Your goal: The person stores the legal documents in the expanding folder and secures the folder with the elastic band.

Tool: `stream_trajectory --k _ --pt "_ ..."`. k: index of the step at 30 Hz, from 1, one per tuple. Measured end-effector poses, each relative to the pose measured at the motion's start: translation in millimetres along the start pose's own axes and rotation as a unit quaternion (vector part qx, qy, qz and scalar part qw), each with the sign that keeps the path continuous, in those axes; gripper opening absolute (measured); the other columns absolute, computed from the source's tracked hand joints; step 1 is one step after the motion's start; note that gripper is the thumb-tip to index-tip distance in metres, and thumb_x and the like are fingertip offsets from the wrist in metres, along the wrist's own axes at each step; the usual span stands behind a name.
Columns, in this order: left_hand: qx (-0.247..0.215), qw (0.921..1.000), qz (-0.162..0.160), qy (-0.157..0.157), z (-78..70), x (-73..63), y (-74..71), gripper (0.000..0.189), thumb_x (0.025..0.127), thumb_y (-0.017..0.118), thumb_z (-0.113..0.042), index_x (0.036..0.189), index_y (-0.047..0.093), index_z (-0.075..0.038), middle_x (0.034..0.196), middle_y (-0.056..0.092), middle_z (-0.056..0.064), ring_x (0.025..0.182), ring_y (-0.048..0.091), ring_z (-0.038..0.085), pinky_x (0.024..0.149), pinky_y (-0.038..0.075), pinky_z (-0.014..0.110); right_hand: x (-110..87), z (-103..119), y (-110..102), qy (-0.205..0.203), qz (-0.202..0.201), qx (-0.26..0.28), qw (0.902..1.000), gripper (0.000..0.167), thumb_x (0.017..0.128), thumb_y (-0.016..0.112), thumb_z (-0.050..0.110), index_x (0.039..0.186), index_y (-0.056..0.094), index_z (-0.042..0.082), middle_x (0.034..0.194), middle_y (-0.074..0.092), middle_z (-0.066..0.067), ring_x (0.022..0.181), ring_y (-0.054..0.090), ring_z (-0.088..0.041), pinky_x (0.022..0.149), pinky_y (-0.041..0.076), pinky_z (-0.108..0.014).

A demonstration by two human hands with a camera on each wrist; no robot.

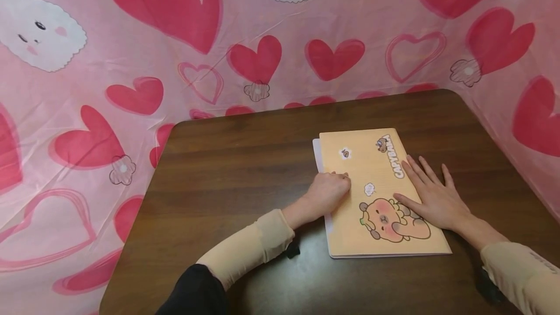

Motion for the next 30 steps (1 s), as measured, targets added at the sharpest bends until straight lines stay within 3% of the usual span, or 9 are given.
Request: stream_trajectory --k 4,15,26,30 --pt "0.001 1.0 -0.004 0.0 0.8 2.3 -1.4 0.016 0.105 0.067 -0.015 0.102 0.078 -0.026 0.098 0.079 -0.012 0.079 0.071 0.004 0.066 0.061 0.026 -0.2 -0.5 0.4 0.001 0.0 -0.001 1.0 0.102 0.105 0.066 0.053 0.179 0.005 0.016 0.188 0.002 -0.012 0.175 -0.012 -0.029 0.132 -0.024 -0.068" --pt "-0.002 0.9999 -0.011 -0.007 1.5 7.4 -3.1 0.014 0.106 0.067 -0.019 0.098 0.075 -0.025 0.088 0.077 -0.012 0.069 0.065 0.003 0.059 0.058 0.026 1.4 -0.8 0.6 0.004 0.002 0.002 1.0 0.102 0.106 0.066 0.053 0.179 0.005 0.016 0.188 0.001 -0.012 0.175 -0.011 -0.031 0.132 -0.023 -0.07" --pt "0.015 0.9996 -0.008 -0.023 2.6 10.7 0.5 0.012 0.107 0.065 -0.027 0.112 0.077 -0.024 0.104 0.075 -0.007 0.08 0.069 0.012 0.06 0.057 0.026 2.3 0.9 0.0 0.003 0.0 0.002 1.0 0.101 0.106 0.065 0.053 0.179 0.005 0.017 0.188 0.001 -0.011 0.175 -0.011 -0.029 0.133 -0.021 -0.07" --pt "-0.01 0.9997 -0.003 -0.02 5.4 8.2 -0.1 0.011 0.106 0.07 -0.03 0.112 0.078 -0.025 0.106 0.076 -0.009 0.093 0.067 0.012 0.062 0.057 0.026 0.9 -0.9 -0.1 0.002 -0.002 0.0 1.0 0.101 0.106 0.066 0.052 0.179 0.005 0.017 0.188 0.002 -0.011 0.175 -0.011 -0.028 0.133 -0.021 -0.07"
Point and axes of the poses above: each hand's wrist, its own x-axis towards the middle knuckle, its own y-axis out of the palm, z = x × y, the point moved 2 cm from there along x, towards the middle knuckle
